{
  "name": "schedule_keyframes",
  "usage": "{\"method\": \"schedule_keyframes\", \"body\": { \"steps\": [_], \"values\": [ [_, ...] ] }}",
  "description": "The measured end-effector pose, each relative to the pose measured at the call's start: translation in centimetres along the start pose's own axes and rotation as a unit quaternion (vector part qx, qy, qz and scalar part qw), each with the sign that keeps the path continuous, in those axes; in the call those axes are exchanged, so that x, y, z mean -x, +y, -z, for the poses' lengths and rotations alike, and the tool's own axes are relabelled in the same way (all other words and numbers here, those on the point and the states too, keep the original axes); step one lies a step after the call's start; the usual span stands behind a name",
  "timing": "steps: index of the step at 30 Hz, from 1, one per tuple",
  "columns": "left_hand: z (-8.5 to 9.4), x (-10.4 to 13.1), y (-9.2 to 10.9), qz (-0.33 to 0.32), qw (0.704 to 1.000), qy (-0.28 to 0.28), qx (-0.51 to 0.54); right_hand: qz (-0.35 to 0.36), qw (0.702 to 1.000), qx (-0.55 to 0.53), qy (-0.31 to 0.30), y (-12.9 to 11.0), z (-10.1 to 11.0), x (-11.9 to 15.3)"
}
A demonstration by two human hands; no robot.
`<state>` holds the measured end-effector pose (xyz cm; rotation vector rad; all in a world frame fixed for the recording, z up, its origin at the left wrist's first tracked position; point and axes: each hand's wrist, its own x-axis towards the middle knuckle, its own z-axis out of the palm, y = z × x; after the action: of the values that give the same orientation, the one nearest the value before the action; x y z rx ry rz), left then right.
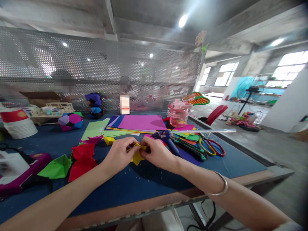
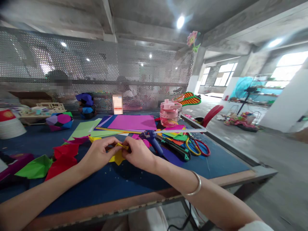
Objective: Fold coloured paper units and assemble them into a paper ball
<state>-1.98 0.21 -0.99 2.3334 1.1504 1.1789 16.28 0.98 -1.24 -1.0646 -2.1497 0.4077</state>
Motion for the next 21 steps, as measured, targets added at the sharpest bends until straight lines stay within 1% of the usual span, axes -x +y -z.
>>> {"method": "schedule_keyframes", "body": {
  "steps": [2, 6, 9, 12, 15, 18, 21],
  "values": [
    [0.2, 0.0, 0.1, 0.017, 1.0, 0.021, -0.012, -0.002, 1.0, -0.015, 0.011, 0.0, -0.1, 0.0],
    [0.4, 0.0, 0.2, 0.031, 0.997, 0.07, 0.007, 0.003, 0.997, -0.061, 0.044, 0.0, -0.1, -0.3],
    [0.3, -0.1, 0.2, 0.046, 0.995, 0.085, 0.029, -0.002, 0.992, -0.113, 0.048, 0.2, -0.1, -0.4],
    [0.2, -0.1, -0.1, 0.063, 0.993, 0.081, 0.056, -0.021, 0.984, -0.172, 0.043, 0.3, -0.3, -0.6],
    [0.0, -0.2, -0.5, 0.065, 0.993, 0.072, 0.07, -0.032, 0.975, -0.216, 0.049, 0.4, -0.3, -0.6],
    [0.0, -0.3, -0.7, 0.059, 0.994, 0.053, 0.072, -0.03, 0.97, -0.236, 0.055, 0.2, -0.2, -0.5],
    [0.0, -0.4, -0.8, 0.043, 0.996, 0.037, 0.064, -0.015, 0.97, -0.234, 0.061, -0.1, -0.1, -0.4]
  ]
}}
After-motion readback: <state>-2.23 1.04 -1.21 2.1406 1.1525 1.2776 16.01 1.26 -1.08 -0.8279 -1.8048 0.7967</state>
